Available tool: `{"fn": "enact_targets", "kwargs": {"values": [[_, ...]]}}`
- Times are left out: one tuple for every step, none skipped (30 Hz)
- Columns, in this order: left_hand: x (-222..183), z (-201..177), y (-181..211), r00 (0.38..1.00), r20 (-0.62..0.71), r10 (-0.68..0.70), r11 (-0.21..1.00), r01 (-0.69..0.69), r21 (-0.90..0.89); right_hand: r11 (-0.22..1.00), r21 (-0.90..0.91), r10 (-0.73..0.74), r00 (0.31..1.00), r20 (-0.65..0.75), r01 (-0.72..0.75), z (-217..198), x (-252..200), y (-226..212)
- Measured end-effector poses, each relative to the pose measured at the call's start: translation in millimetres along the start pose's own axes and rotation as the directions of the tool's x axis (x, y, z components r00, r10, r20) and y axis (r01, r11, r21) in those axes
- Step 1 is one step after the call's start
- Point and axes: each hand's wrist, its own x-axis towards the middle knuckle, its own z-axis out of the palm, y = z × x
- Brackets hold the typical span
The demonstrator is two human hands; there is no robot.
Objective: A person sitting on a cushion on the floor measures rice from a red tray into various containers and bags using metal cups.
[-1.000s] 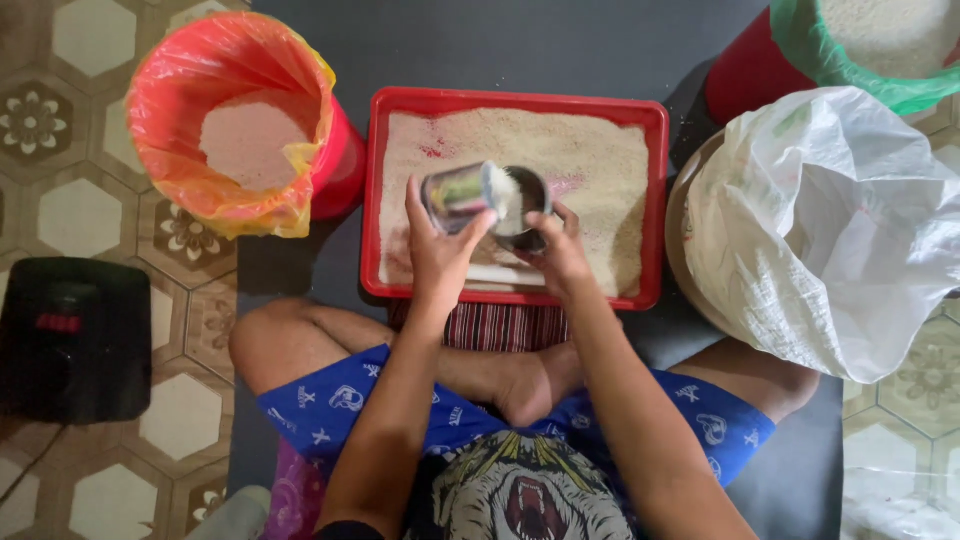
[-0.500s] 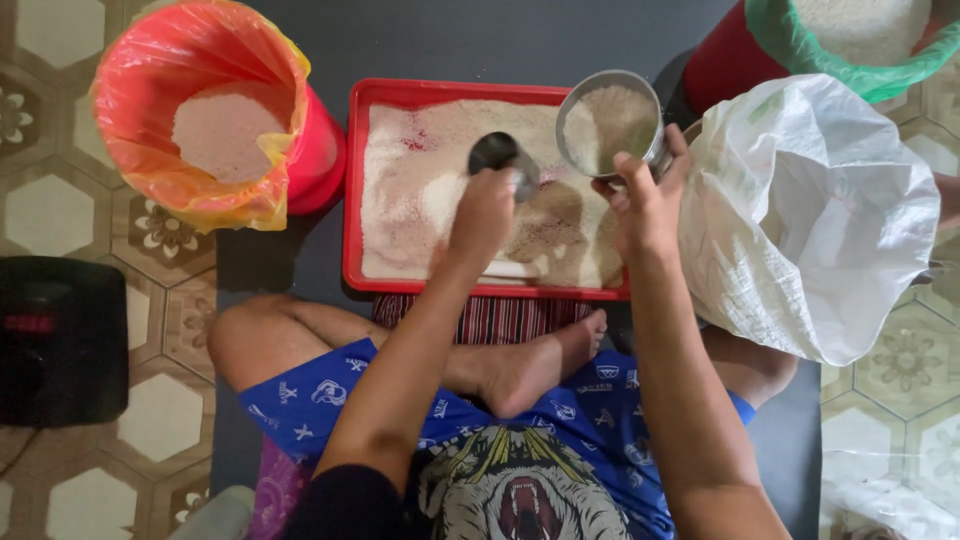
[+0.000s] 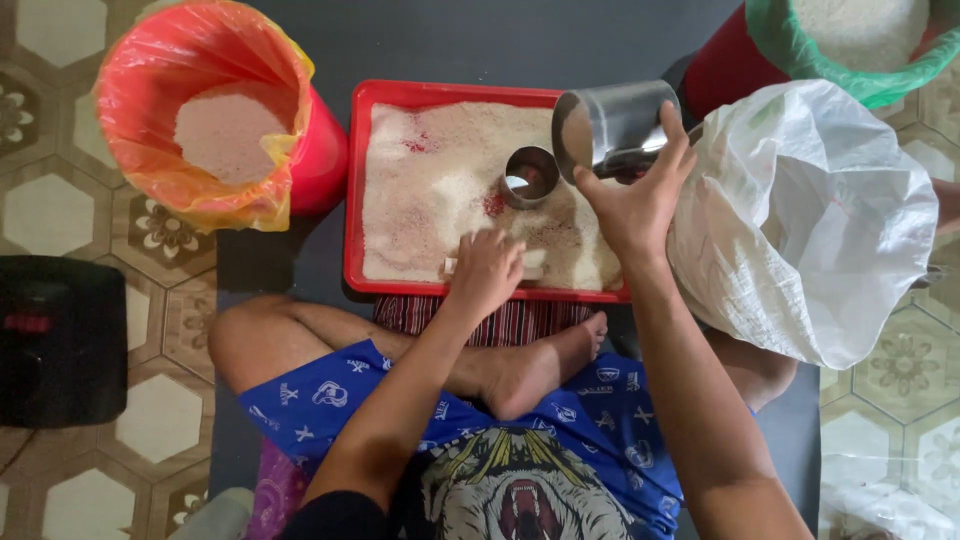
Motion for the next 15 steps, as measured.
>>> {"fn": "enact_targets", "kwargs": {"values": [[-7, -7, 2, 1.000, -0.001, -0.001, 1.000, 0.001, 0.001, 1.000, 0.001, -0.001, 1.000, 0.001, 0.001, 1, 0, -3], [-13, -13, 3, 0.998, 0.055, 0.017, 1.000, -0.016, -0.005, 1.000, 0.022, -0.020, 1.000, 0.024, 0.019, 1, 0, -6], [-20, -20, 5, 0.993, 0.111, 0.035, 0.999, -0.034, -0.011, 0.998, 0.044, -0.038, 0.998, 0.046, 0.036, 3, 0, -8], [-23, -18, 3, 0.993, 0.111, 0.034, 0.999, -0.033, -0.009, 0.998, 0.046, -0.038, 0.998, 0.047, 0.036, 5, 0, -8], [-26, -17, 2, 0.989, 0.145, 0.023, 0.999, -0.028, 0.033, 0.997, 0.009, -0.082, 0.995, 0.050, 0.082, 8, 0, -7], [-30, -16, 1, 0.984, 0.178, 0.011, 0.997, -0.025, 0.075, 0.992, -0.028, -0.125, 0.991, 0.056, 0.127, 11, 0, -6], [-30, -18, 1, 0.984, 0.177, 0.011, 0.997, -0.025, 0.075, 0.991, -0.028, -0.126, 0.990, 0.056, 0.128, 15, 0, -3], [-29, -20, 2, 0.971, 0.235, -0.036, 0.996, 0.015, 0.090, 0.982, -0.072, -0.172, 0.984, 0.052, 0.176, 18, 0, 0], [-29, -22, 2, 0.953, 0.290, -0.084, 0.993, 0.055, 0.107, 0.968, -0.116, -0.219, 0.974, 0.052, 0.224, 22, 0, 2], [-30, -21, 1, 0.954, 0.289, -0.085, 0.993, 0.057, 0.106, 0.967, -0.116, -0.221, 0.974, 0.053, 0.226, 23, 0, 3], [-32, -20, 1, 0.953, 0.289, -0.096, 0.994, 0.077, 0.079, 0.957, -0.159, -0.232, 0.970, 0.077, 0.241, 25, 0, 4], [-33, -18, 0, 0.951, 0.289, -0.107, 0.994, 0.096, 0.052, 0.945, -0.201, -0.241, 0.965, 0.101, 0.257, 26, -1, 5], [-36, -16, -2, 0.951, 0.291, -0.109, 0.994, 0.099, 0.051, 0.945, -0.200, -0.240, 0.965, 0.103, 0.257, 27, -1, 5], [-39, -13, -4, 0.968, 0.236, -0.084, 0.996, 0.074, 0.050, 0.930, -0.220, -0.278, 0.955, 0.105, 0.295, 28, -1, 6], [-41, -11, -6, 0.982, 0.180, -0.057, 0.998, 0.049, 0.051, 0.912, -0.239, -0.316, 0.943, 0.107, 0.333, 30, 0, 7]]}}
